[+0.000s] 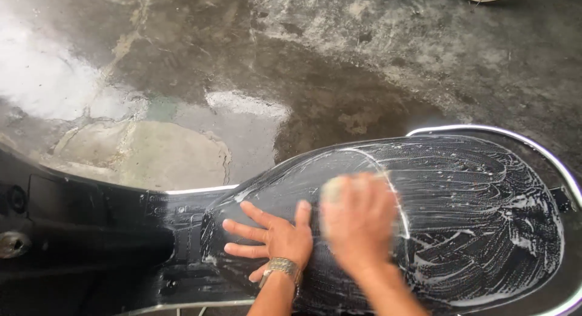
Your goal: Scrubbing a motorcycle seat with a sponge and soapy water
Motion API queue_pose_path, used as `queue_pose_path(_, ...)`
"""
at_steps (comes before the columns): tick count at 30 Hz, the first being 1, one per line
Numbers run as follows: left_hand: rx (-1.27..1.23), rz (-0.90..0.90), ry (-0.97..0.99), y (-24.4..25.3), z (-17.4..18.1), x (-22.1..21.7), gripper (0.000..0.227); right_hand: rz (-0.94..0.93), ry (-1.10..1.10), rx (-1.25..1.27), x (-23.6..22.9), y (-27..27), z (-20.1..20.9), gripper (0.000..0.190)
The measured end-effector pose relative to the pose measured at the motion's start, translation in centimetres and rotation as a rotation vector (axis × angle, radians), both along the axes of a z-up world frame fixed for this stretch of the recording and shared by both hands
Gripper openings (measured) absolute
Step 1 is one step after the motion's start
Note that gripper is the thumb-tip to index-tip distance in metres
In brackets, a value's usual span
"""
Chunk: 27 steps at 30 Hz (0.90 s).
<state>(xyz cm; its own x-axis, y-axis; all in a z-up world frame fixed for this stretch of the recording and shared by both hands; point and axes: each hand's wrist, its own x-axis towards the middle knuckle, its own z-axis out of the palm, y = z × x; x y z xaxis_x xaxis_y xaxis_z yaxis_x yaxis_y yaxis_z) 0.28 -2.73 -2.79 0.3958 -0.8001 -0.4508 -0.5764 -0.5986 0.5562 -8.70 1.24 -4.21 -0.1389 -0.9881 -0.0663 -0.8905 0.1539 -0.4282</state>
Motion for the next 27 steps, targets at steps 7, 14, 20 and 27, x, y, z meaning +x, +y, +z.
queue_pose_path(7, -0.367, -0.391, 0.168, 1.0, -1.2, 5.3, 0.06, 0.121, -0.475, 0.167, 6.1, -0.4, 2.7, 0.078)
queue_pose_path(14, -0.107, -0.597, -0.274, 1.5, -3.2, 5.5, 0.074, 0.169, 0.164, 0.67, 0.0, 0.5, 3.4, 0.125)
queue_pose_path(20, -0.106, -0.375, -0.266, -5.0, -3.0, 10.1, 0.061, 0.228, 0.812, -0.335, -2.8, 2.7, -1.6, 0.123)
queue_pose_path(27, 0.022, 0.074, -0.122, -6.5, -2.2, 8.3, 0.059, 0.222, 0.739, -0.272, -2.6, 2.6, -1.8, 0.117)
